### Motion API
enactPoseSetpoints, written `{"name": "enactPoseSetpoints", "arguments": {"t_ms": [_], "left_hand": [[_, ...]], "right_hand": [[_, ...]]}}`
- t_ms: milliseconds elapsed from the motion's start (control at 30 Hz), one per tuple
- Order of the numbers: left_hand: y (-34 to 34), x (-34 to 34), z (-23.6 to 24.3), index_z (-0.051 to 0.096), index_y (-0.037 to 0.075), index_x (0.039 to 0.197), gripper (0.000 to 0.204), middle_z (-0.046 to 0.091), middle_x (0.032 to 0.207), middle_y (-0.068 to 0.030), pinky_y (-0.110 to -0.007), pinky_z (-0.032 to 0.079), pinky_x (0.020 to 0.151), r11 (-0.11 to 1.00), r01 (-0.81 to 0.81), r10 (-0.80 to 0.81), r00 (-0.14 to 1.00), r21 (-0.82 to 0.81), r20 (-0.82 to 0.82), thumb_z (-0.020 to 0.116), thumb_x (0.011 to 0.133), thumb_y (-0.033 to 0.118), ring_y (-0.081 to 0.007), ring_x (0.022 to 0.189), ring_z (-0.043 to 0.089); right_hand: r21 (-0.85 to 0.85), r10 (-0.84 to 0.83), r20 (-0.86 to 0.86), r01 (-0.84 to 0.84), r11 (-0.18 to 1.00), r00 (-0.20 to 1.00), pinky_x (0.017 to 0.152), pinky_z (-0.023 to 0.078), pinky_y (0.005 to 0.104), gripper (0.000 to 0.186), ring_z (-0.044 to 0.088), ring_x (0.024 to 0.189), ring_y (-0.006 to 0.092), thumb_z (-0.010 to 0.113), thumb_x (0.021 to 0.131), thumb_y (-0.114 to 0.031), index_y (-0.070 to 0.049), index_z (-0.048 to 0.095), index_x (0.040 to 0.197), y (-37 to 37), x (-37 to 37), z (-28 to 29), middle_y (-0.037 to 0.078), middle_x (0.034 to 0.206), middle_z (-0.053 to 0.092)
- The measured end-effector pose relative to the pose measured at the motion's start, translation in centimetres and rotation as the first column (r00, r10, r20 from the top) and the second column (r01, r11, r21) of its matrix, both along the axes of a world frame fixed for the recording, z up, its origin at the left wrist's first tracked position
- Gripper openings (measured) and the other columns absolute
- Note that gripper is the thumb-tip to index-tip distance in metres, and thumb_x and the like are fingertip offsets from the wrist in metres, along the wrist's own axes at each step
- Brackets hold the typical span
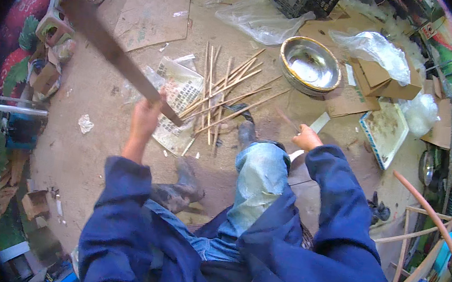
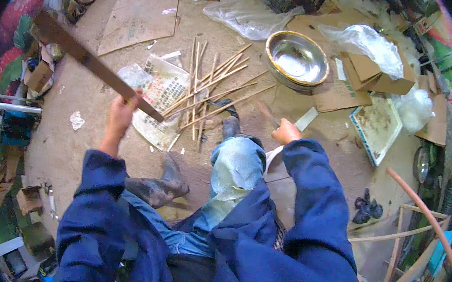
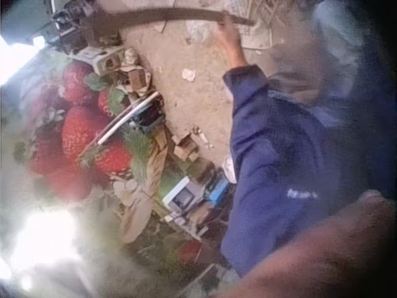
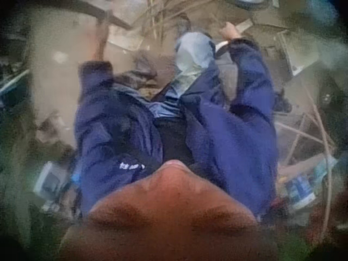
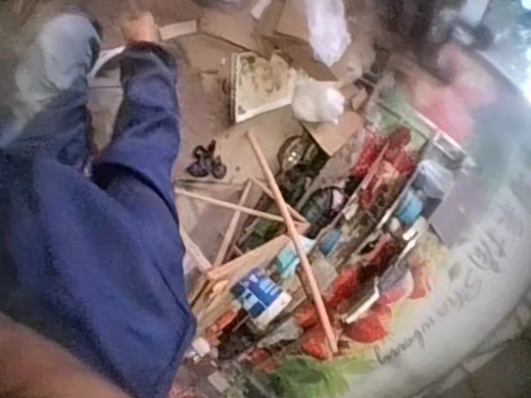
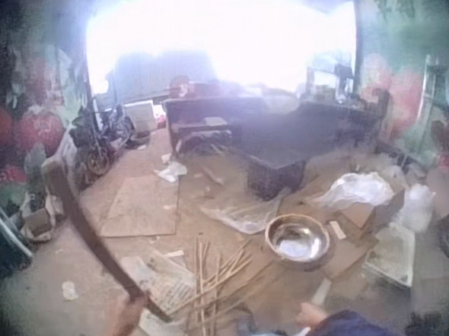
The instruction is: The person sits on the floor and uses a knife to sharpen thin wooden sticks one by one. They hold each stick with the left hand and scrape the blade along its length with the right hand, then place the finished stick into a growing pile. The person repeats this process for multiple sticks and gathers them at the end.
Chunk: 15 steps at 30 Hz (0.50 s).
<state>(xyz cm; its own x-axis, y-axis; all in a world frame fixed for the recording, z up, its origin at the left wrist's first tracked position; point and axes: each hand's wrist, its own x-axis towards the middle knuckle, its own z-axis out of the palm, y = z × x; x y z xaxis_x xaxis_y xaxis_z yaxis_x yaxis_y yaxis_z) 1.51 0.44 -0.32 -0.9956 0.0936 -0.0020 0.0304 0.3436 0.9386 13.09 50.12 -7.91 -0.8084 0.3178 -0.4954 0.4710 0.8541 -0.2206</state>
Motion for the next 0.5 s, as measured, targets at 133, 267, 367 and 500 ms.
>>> {"name": "enactPoseSetpoints", "arguments": {"t_ms": [133, 267, 367, 500], "left_hand": [[0.4, 5.4, -4.2, 0.071, 0.000, 0.110, 0.020, 0.073, 0.101, -0.0098, -0.030, 0.051, 0.086, 0.984, 0.061, -0.050, 0.996, -0.166, 0.070, 0.068, 0.093, 0.009, -0.0143, 0.096, 0.066], [-1.4, 8.3, -9.0, 0.071, 0.002, 0.113, 0.024, 0.073, 0.102, -0.0086, -0.031, 0.052, 0.085, 0.990, -0.006, 0.035, 0.978, -0.142, 0.204, 0.068, 0.090, 0.006, -0.0150, 0.096, 0.067], [-2.3, 8.9, -11.0, 0.069, 0.001, 0.118, 0.028, 0.071, 0.102, -0.0054, -0.029, 0.053, 0.078, 0.997, -0.043, 0.064, 0.928, -0.065, 0.366, 0.068, 0.091, 0.002, -0.0128, 0.088, 0.064], [-2.2, 8.9, -12.1, 0.069, 0.001, 0.117, 0.027, 0.072, 0.107, -0.0078, -0.031, 0.054, 0.086, 0.996, 0.080, -0.061, 0.918, -0.031, 0.393, 0.069, 0.090, 0.000, -0.0165, 0.098, 0.065]], "right_hand": [[0.059, 0.040, 0.139, -0.049, 0.997, 0.989, 0.092, 0.053, 0.0490, 0.046, 0.066, 0.109, 0.0402, 0.071, 0.083, -0.027, -0.008, 0.059, 0.123, -2.5, -1.5, -6.2, 0.024, 0.116, 0.068], [0.060, 0.139, 0.212, -0.155, 0.986, 0.967, 0.091, 0.053, 0.0501, 0.041, 0.066, 0.110, 0.0391, 0.065, 0.091, -0.031, -0.009, 0.058, 0.125, -2.7, -0.9, -7.7, 0.023, 0.116, 0.069], [0.025, 0.181, 0.283, -0.196, 0.980, 0.942, 0.094, 0.051, 0.0507, 0.035, 0.065, 0.114, 0.0374, 0.058, 0.096, -0.026, -0.009, 0.059, 0.127, -2.0, 0.9, -8.2, 0.021, 0.117, 0.069], [0.261, 0.340, 0.253, -0.402, 0.878, 0.906, 0.093, 0.045, 0.0561, 0.026, 0.066, 0.111, 0.0327, 0.054, 0.097, -0.028, -0.017, 0.067, 0.117, -0.8, 4.0, -9.0, 0.014, 0.116, 0.070]]}}
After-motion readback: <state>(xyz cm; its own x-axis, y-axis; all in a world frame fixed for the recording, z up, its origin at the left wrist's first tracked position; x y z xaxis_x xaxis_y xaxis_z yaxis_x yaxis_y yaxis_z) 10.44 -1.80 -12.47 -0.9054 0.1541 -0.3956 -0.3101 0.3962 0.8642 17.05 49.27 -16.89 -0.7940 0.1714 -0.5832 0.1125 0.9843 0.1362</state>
